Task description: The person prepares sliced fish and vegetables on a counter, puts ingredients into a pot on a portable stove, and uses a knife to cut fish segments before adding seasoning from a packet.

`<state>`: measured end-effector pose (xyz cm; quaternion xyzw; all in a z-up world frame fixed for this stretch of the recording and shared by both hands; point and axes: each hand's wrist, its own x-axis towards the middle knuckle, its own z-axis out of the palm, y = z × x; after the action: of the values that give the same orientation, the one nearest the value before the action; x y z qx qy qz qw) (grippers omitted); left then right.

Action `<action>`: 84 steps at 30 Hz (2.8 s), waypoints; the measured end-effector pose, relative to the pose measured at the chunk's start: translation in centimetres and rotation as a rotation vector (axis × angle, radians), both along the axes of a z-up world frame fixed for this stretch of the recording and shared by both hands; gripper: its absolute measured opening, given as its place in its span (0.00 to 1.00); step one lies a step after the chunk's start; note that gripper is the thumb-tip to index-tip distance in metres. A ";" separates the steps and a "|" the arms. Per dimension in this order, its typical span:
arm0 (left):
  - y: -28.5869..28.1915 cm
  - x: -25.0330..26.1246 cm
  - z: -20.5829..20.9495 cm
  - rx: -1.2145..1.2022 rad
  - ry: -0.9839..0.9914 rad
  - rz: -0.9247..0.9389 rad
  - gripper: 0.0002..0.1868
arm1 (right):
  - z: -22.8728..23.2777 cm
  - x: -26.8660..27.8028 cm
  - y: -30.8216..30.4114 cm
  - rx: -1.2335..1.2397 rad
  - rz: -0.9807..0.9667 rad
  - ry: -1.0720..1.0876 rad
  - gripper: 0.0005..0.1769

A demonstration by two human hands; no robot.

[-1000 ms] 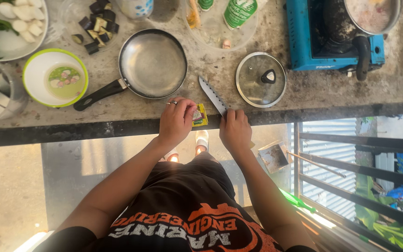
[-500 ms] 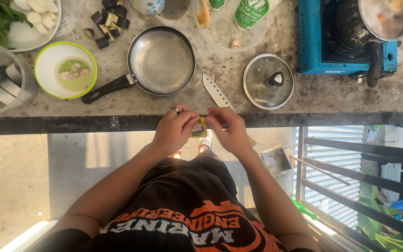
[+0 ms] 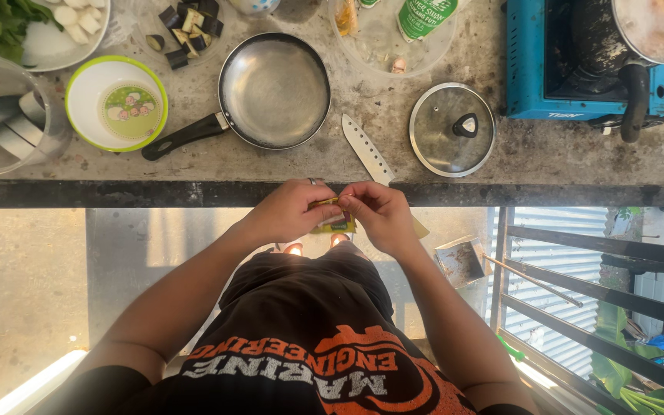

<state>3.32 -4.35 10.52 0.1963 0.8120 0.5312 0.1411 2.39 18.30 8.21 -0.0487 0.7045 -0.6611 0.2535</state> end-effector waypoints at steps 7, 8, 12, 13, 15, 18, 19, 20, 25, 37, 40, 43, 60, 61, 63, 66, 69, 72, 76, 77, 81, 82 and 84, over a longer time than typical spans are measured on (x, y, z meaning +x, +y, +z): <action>1.3 0.9 -0.9 0.336 -0.180 0.235 0.10 | -1.0 1.0 -0.8 -0.179 -0.307 0.192 0.08; 1.4 1.0 -1.2 0.382 -0.318 0.210 0.10 | -1.0 1.1 -0.8 -0.150 -0.324 0.216 0.08; 1.3 0.7 -2.1 0.490 -0.486 0.085 0.14 | -0.8 1.0 -1.1 -0.187 -0.301 0.160 0.08; 1.2 0.7 -2.2 0.490 -0.485 0.085 0.14 | -0.8 0.9 -1.2 -0.215 -0.294 0.145 0.07; 1.1 0.5 -2.3 0.338 -0.451 0.173 0.12 | -0.7 0.7 -1.4 -0.244 -0.285 0.134 0.07; 1.7 1.2 -1.9 0.347 -0.208 0.312 0.11 | -0.7 0.6 -1.7 -0.225 -0.391 0.134 0.06; 1.9 1.4 -1.8 0.347 -0.207 0.314 0.11 | -0.7 0.5 -1.7 -0.263 -0.469 0.117 0.07; 2.2 1.5 -1.6 0.307 -0.151 0.372 0.11 | -0.9 0.3 -1.7 -0.301 -0.547 0.101 0.07; 3.0 1.7 -2.2 0.250 0.105 0.479 0.09 | -2.4 -0.8 -1.4 -0.331 -0.681 0.149 0.07; -3.0 -2.6 -4.1 0.482 0.064 0.709 0.09 | -2.7 -6.6 2.4 0.370 -0.458 0.549 0.05; -7.1 -5.4 -3.4 0.124 0.303 0.800 0.08 | -3.4 -8.1 3.5 0.500 -0.413 0.688 0.04; -11.3 -8.9 -3.0 -0.001 0.521 0.833 0.09 | -4.4 -9.0 4.0 0.577 -0.412 0.701 0.05; -16.2 -21.3 -10.8 -0.241 0.457 0.867 0.09 | -7.5 -8.1 3.1 0.942 -0.296 0.793 0.09; -16.2 -21.4 -10.9 -0.248 0.414 0.870 0.09 | -7.3 -7.9 3.3 0.933 -0.321 0.788 0.09; -16.2 -21.4 -10.7 -0.236 0.390 0.888 0.09 | -6.5 -7.3 3.6 0.927 -0.346 0.780 0.09; -16.7 -21.2 -10.2 -0.226 0.343 0.924 0.08 | -5.8 -5.8 4.0 0.998 -0.396 0.686 0.14; -16.9 -21.0 -10.2 -0.237 0.360 0.946 0.08 | -5.6 -3.9 5.0 0.985 -0.360 0.723 0.13; -17.2 -20.8 -10.5 -0.216 0.322 0.953 0.10 | -5.3 -1.8 5.7 0.959 -0.357 0.658 0.07; -17.0 -20.7 -11.1 -0.203 0.338 0.974 0.15 | -4.3 0.1 5.7 1.032 -0.288 0.723 0.11; -17.0 -20.6 -11.1 -0.203 0.336 0.981 0.15 | -4.1 0.4 5.6 1.063 -0.261 0.679 0.15; -16.3 -20.1 -11.0 -0.200 0.327 0.932 0.15 | -4.2 0.8 5.7 1.028 -0.206 0.644 0.18; -16.2 -20.1 -10.9 -0.185 0.309 0.911 0.15 | -4.4 0.8 5.8 1.022 -0.203 0.604 0.18; -15.9 -19.9 -10.5 -0.223 0.322 0.897 0.14 | -5.0 0.7 5.9 1.016 -0.197 0.566 0.18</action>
<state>-16.57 -20.26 -0.01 -0.1096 0.8801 0.4121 -0.2089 3.11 24.20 3.22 -0.0301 0.9743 -0.2227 -0.0152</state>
